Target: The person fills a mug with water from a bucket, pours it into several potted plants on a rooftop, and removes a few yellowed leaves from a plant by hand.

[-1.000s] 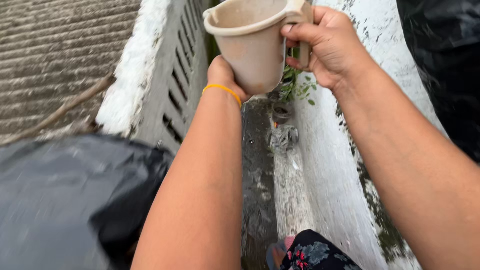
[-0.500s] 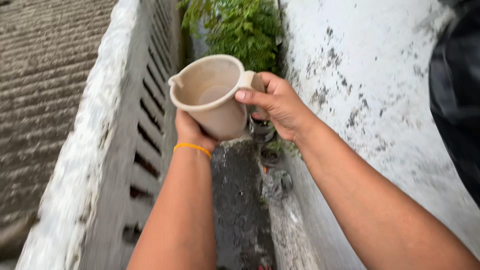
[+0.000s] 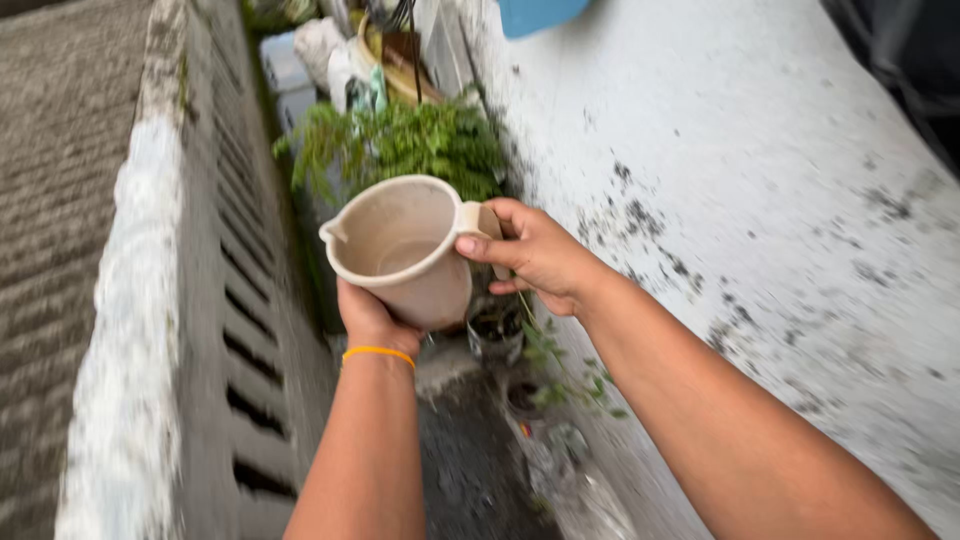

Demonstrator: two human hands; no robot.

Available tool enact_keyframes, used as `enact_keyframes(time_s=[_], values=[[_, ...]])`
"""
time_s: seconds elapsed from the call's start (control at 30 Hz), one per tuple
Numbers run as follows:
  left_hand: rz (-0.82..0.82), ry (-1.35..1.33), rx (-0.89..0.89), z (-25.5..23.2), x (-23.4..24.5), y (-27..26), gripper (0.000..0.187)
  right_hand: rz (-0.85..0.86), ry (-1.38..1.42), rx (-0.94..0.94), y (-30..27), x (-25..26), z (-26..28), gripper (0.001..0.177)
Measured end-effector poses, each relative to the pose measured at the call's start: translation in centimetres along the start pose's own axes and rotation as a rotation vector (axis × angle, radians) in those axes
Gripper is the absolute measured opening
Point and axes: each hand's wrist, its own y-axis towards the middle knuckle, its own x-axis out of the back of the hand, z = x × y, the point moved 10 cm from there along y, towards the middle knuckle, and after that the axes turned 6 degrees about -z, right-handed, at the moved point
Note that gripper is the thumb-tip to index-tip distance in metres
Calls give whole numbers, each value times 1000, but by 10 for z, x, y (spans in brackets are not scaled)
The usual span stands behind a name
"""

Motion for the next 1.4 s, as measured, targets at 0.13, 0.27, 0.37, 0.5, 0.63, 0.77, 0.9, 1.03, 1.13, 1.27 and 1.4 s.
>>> enact_keyframes(time_s=[0.13,0.27,0.37,0.5,0.63,0.77,0.9,1.03,1.13,1.27,1.4], values=[[-8,82,122,-15,-13,51,66,-73,60,-12,38,-2,6,58],[47,95,93,-26,-31,97,62,-156,70,29,82,-1,25,60],[74,85,154,-23,-44,127,65,-209,45,8,109,12,30,58],[8,199,260,-9,-45,166,70,-228,3,23,155,27,24,48],[-69,291,321,12,-42,194,74,-131,13,133,205,37,31,32],[73,185,171,12,-69,239,71,-141,-79,88,233,52,23,27],[24,206,252,31,-58,273,74,-110,-11,171,263,58,29,32],[4,300,293,35,-68,304,74,-217,-48,114,281,71,35,31],[44,380,357,42,-80,331,73,-316,-72,84,294,81,39,35],[80,479,479,50,-94,369,75,-439,-84,73,318,87,43,39],[105,555,522,38,-113,410,75,-516,-123,135,341,86,59,37]])
